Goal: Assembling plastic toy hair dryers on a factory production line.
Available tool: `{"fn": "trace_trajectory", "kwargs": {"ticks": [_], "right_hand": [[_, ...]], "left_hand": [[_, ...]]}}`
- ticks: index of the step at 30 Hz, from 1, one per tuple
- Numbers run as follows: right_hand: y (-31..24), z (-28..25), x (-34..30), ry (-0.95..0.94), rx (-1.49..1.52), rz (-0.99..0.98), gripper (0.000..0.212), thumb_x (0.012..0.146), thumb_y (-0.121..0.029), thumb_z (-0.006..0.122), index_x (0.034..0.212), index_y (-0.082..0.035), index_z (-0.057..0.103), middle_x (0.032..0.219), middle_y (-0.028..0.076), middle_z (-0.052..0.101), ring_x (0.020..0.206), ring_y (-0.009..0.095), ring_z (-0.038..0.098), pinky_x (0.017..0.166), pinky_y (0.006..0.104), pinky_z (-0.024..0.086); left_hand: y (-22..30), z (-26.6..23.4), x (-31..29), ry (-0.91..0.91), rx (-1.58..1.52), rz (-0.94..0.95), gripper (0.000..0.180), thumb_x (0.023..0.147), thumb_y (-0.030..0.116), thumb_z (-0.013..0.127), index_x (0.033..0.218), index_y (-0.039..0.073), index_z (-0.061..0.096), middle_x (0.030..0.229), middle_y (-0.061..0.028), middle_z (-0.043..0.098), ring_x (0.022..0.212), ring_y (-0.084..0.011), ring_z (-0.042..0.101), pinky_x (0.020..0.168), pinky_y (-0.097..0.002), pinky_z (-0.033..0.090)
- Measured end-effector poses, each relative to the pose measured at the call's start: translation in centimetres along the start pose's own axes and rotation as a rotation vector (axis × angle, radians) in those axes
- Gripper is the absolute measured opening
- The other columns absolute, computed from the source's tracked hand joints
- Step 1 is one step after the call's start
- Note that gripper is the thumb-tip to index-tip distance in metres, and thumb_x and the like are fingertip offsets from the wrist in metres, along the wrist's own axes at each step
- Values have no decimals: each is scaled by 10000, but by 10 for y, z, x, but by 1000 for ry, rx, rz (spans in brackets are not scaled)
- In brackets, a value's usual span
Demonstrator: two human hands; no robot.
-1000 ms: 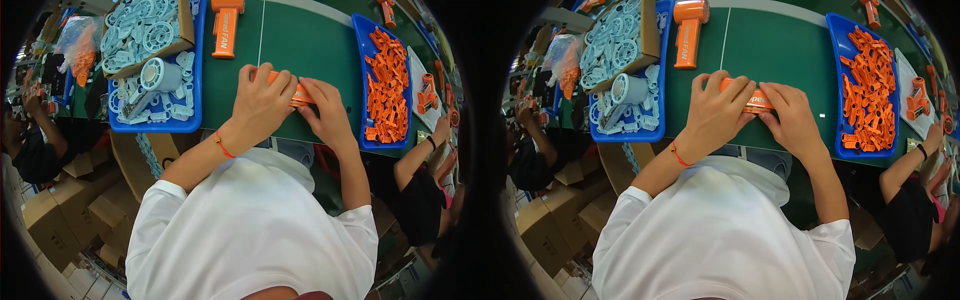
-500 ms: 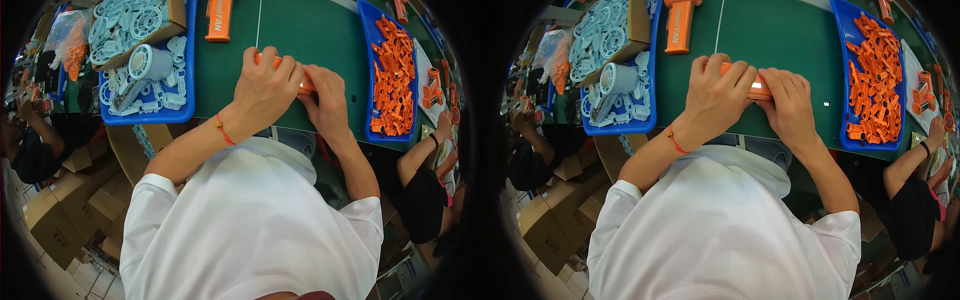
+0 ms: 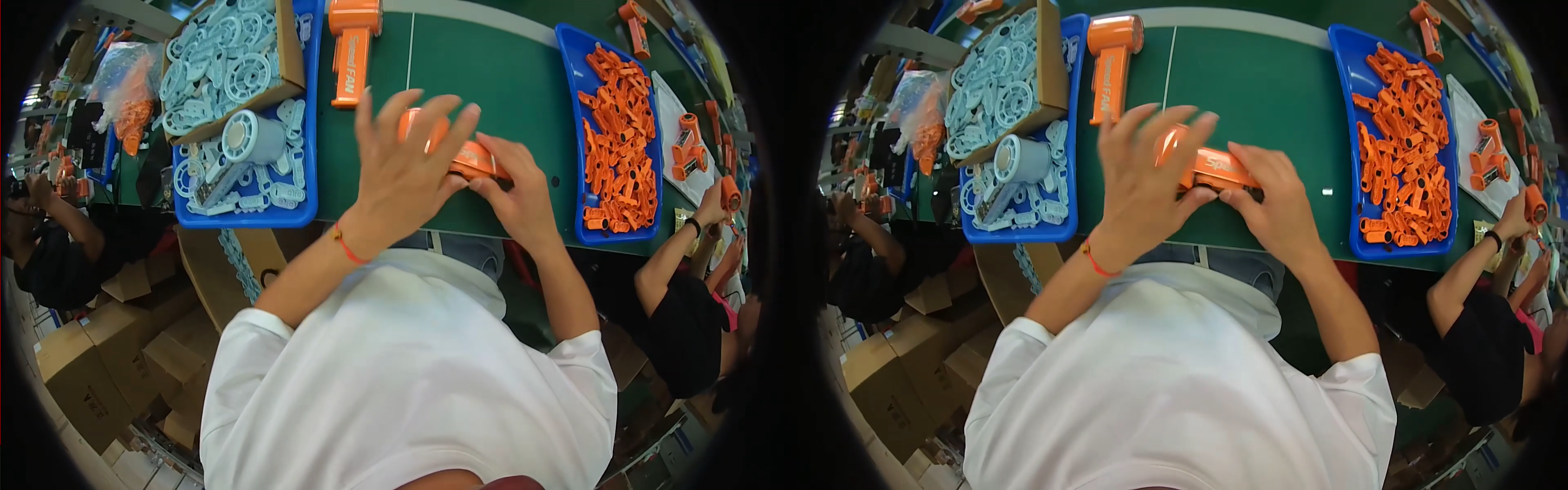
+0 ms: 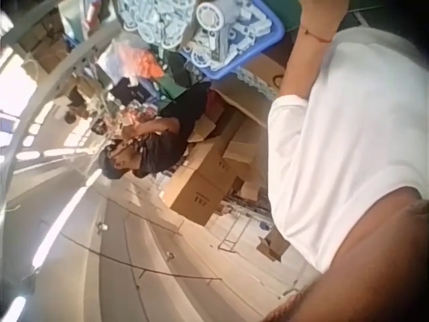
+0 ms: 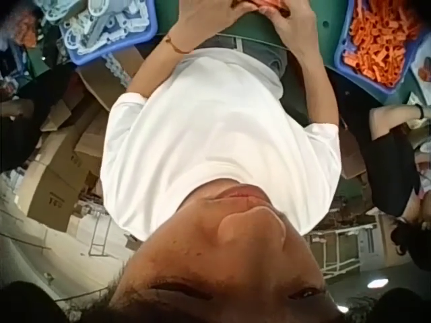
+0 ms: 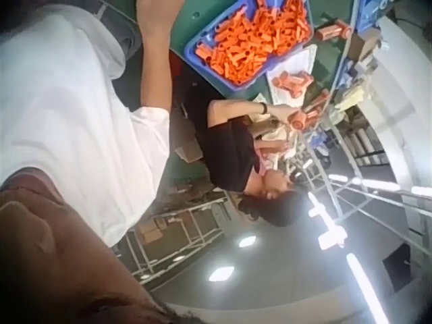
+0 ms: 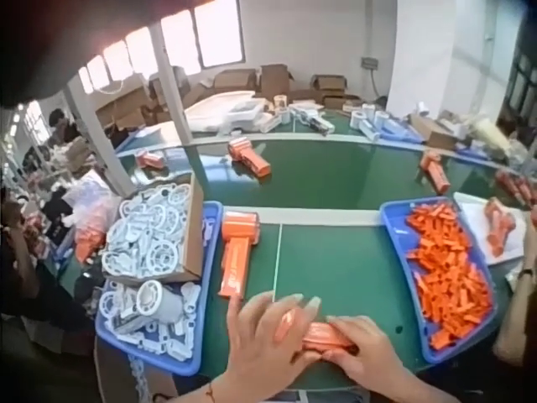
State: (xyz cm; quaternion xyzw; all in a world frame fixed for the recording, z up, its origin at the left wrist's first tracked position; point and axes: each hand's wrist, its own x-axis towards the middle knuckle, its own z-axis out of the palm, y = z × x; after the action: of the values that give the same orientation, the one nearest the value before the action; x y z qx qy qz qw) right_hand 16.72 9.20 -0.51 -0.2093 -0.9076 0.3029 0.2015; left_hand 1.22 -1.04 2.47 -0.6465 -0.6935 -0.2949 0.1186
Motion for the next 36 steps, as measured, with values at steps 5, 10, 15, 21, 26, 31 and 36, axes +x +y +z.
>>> {"fn": "trace_trajectory", "kwargs": {"ticks": [5, 10, 15, 21, 26, 31, 36], "right_hand": [[-23, -5, -7, 40, 990, 427, 513, 873, -301, 608, 1248, 19, 466, 1052, 68, 573, 817, 82, 531, 643, 203, 415], [-25, -10, 9, 210, 235, 3, 420, 917, -358, 517, 1153, -12, 552, 1003, 22, 574, 789, 75, 521, 618, 194, 404], [53, -118, -1, 391, -451, 645, 218, 880, -194, 533, 972, -17, 621, 882, 119, 628, 749, 228, 605, 672, 318, 462], [69, -93, 12, 55, -460, 462, 222, 812, -68, 552, 1027, -15, 550, 978, 182, 567, 899, 356, 560, 782, 403, 458], [68, -107, 15, -55, -472, 510, 197, 828, -64, 521, 1022, -33, 528, 946, 189, 526, 796, 386, 566, 682, 459, 469], [51, -104, 11, -63, -576, 538, 235, 817, -8, 489, 1048, -35, 528, 883, 177, 512, 789, 370, 566, 676, 444, 472], [44, -96, 4, -10, -679, 438, 310, 807, 0, 512, 1105, -61, 568, 910, 171, 516, 810, 343, 565, 688, 414, 463]], "left_hand": [[15, 14, -28, 9, -1285, -695, 833, 787, 343, 698, 1371, 3, 211, 1268, -161, 340, 1161, -254, 405, 971, -385, 362], [18, 20, 6, -193, -1537, -772, 543, 822, 198, 654, 1226, -9, 356, 987, -68, 495, 868, -118, 524, 696, -260, 489], [-6, 28, 109, -214, -1127, -660, 302, 781, 228, 593, 917, -22, 492, 733, -56, 551, 609, -134, 557, 531, -265, 466], [-95, 148, 256, -221, -298, -574, 456, 747, 326, 498, 996, -55, 528, 1015, -246, 601, 951, -366, 598, 825, -412, 487], [-105, 172, 299, -431, -29, -572, 588, 776, 464, 533, 1136, 0, 498, 1082, -183, 599, 992, -322, 593, 835, -410, 461], [-166, 151, 304, 288, 134, -1061, 726, 678, 619, 621, 1107, 46, 501, 1091, -123, 538, 1036, -293, 515, 873, -429, 401], [-194, 168, 291, -47, -35, -1425, 793, 608, 592, 646, 1192, 76, 502, 1282, -107, 359, 1207, -276, 310, 952, -432, 320]]}}
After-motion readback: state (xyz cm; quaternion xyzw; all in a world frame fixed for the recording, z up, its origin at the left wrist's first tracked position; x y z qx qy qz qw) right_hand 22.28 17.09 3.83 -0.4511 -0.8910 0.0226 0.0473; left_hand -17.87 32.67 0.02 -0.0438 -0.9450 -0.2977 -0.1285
